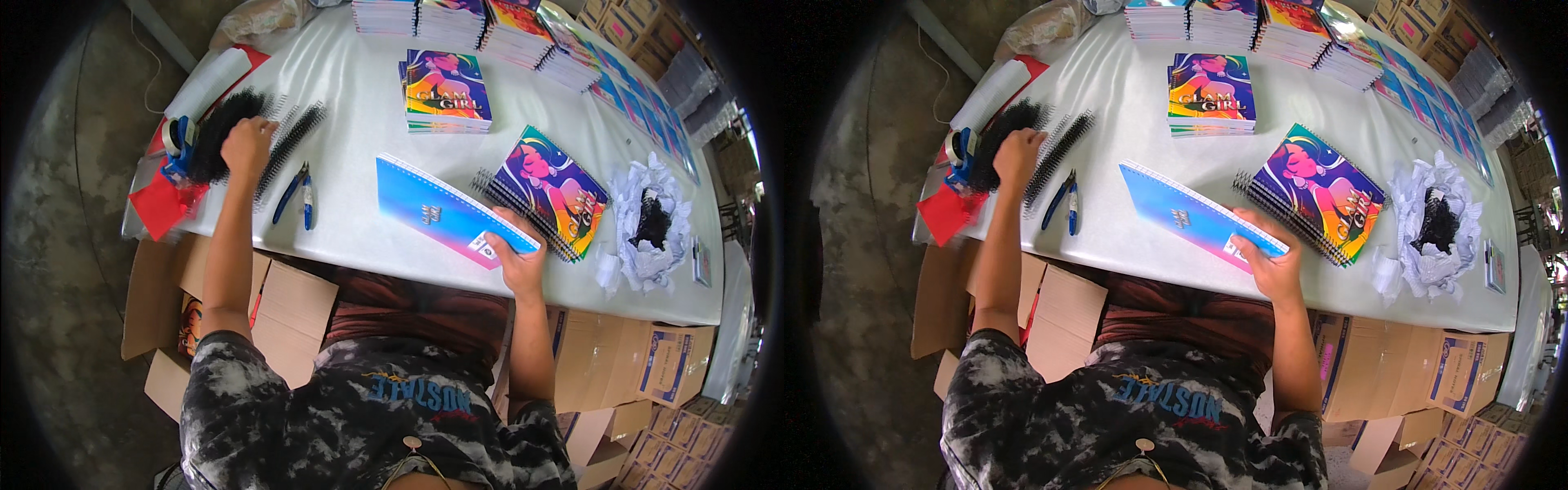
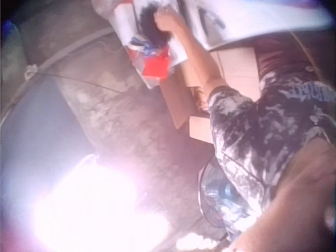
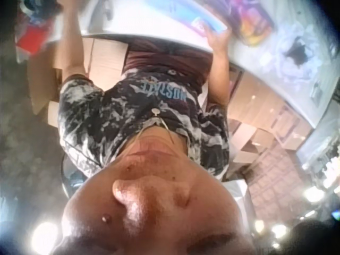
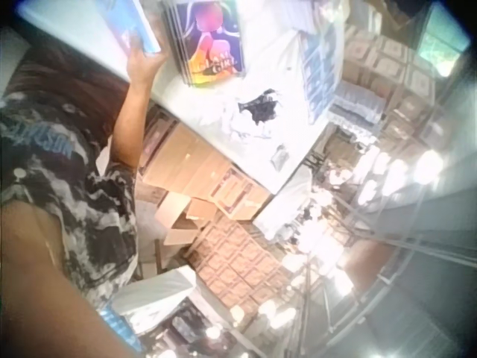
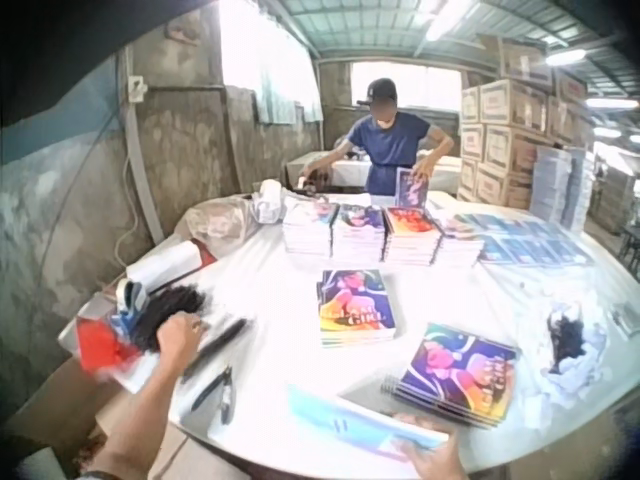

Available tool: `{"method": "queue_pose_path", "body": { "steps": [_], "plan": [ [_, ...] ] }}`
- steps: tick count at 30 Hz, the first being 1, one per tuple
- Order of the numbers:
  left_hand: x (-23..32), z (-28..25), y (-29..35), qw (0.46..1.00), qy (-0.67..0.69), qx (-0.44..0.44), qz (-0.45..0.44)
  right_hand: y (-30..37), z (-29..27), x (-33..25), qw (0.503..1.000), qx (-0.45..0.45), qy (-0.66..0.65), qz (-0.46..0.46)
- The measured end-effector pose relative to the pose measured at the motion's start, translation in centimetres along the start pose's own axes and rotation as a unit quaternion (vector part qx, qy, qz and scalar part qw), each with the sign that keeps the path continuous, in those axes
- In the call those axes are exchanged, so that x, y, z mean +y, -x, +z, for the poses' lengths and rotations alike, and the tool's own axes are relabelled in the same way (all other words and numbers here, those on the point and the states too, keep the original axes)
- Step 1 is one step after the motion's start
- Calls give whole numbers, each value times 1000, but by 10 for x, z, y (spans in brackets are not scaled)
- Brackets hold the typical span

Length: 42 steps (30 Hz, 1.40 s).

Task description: The person repeatedly picks up a spiral notebook and a metal coil, inserts the coil through the punched holes, and bends the ends to secure it. The person stacks the finished notebooks on the table. The process is repeated for multiple notebooks.

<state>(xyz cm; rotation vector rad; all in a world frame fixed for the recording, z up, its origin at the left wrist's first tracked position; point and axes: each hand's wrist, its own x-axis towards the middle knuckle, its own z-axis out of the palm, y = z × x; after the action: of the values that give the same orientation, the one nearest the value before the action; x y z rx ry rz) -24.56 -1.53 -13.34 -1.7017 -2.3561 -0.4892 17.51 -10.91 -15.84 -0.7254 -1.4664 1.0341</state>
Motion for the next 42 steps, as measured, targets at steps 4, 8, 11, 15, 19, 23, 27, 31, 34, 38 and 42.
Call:
{"method": "queue_pose_path", "body": {
  "steps": [4,8,11,15,19,23,27,31,34,38,42],
  "plan": [
    [-3,-26,-13,982,189,19,13,-2,-3,0,999,9,25,19],
    [54,-48,33,880,404,-102,230,-1,-3,8,998,40,37,19],
    [104,-55,74,845,444,-225,196,-1,-3,6,998,42,38,27],
    [109,-49,74,832,430,-299,185,0,-2,5,998,36,43,25],
    [109,-43,70,832,451,-270,179,0,-3,3,998,29,47,14],
    [105,-50,65,750,516,-391,135,1,-6,4,999,20,41,11],
    [115,-48,90,768,470,-377,218,-1,2,-2,999,23,39,11],
    [112,-46,80,831,422,-298,207,0,-2,3,999,14,43,29],
    [110,-43,70,847,437,-247,178,-2,-1,4,999,22,46,19],
    [112,-40,68,851,439,-233,168,-1,-3,2,998,13,64,17],
    [115,-48,57,749,538,-378,81,-4,-7,0,994,-32,107,-20]
  ]
}}
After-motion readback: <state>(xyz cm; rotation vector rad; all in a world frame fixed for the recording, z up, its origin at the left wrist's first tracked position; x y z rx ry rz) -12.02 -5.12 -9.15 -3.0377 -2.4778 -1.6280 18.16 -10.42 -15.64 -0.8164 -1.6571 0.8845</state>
